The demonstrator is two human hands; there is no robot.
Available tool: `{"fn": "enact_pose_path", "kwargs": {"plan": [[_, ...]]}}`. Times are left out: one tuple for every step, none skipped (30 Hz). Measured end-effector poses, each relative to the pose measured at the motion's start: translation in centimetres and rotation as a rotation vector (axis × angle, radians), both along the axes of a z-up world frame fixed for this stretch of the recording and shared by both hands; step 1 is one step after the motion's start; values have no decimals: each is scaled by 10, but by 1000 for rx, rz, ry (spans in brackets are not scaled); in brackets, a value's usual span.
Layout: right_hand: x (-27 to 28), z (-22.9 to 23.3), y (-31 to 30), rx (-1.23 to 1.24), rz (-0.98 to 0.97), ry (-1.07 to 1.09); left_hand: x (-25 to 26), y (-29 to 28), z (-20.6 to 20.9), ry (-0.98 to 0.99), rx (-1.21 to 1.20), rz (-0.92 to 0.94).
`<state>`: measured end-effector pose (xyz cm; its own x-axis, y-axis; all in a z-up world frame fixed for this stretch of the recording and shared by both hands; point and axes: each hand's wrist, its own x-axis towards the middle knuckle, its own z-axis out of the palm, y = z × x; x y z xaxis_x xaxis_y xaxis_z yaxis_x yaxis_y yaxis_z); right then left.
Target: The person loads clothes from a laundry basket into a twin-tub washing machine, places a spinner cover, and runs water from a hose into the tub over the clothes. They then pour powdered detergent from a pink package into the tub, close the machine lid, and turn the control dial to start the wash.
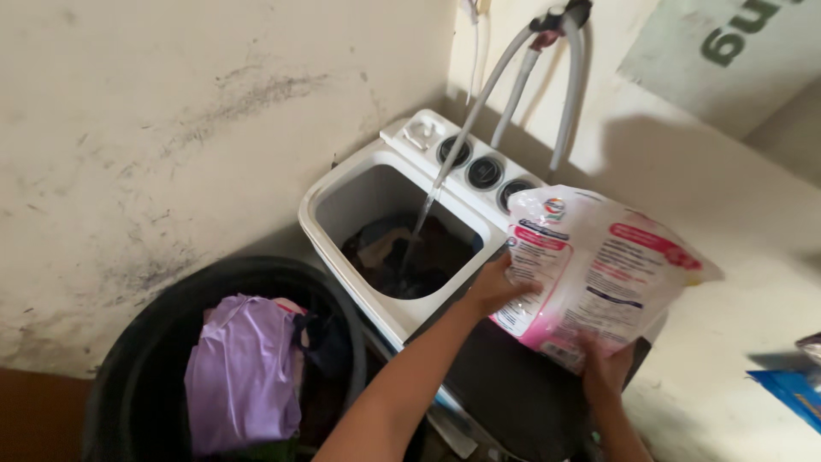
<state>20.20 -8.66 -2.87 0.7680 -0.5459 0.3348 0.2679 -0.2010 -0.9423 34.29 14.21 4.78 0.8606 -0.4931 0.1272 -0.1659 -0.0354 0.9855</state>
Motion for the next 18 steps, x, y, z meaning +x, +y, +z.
{"fn": "enact_pose_path", "kwargs": {"plan": [[-2, -2, 2, 40, -40, 18, -4, 7, -5, -116, 59, -29], [2, -2, 3, 21, -54, -29, -2, 12, -5, -246, 118, -62], [4, -1, 3, 3, -67, -75, -2, 16, -6, -257, 147, -93], [9, 1, 3, -18, -78, -127, 1, 18, -4, -273, 175, -121], [14, 2, 3, -39, -89, -179, 6, 19, 0, -288, 204, -148], [10, 0, 7, -53, -102, -218, 4, 23, 1, -249, 201, -157], [9, -3, 11, -67, -115, -257, 3, 23, 3, -210, 198, -167], [10, -5, 13, -60, -125, -264, 6, 21, 7, -176, 193, -176], [12, -6, 14, -52, -134, -271, 9, 19, 13, -170, 214, -130], [10, -7, 13, -48, -137, -268, 7, 14, 16, -154, 231, -79], [8, -10, 13, -37, -181, -229, 4, 12, 18, -139, 248, -29], [12, -12, 12, -29, -226, -199, 5, 11, 22, -122, 211, -29], [14, -14, 10, -21, -271, -168, 4, 10, 24, -105, 175, -29], [20, -16, 3, 4, -261, -196, 6, 6, 27, -97, 135, -30], [25, -19, -2, 29, -251, -224, 9, 2, 30, -100, 133, -9], [23, -27, -2, 62, -247, -243, 8, 4, 29, -96, 142, 7], [28, -32, -8, -346, -410, -108, 8, 4, 27, -92, 151, 22], [25, -37, -16, -544, -502, -62, 5, 2, 24, -81, 176, 49]]}}
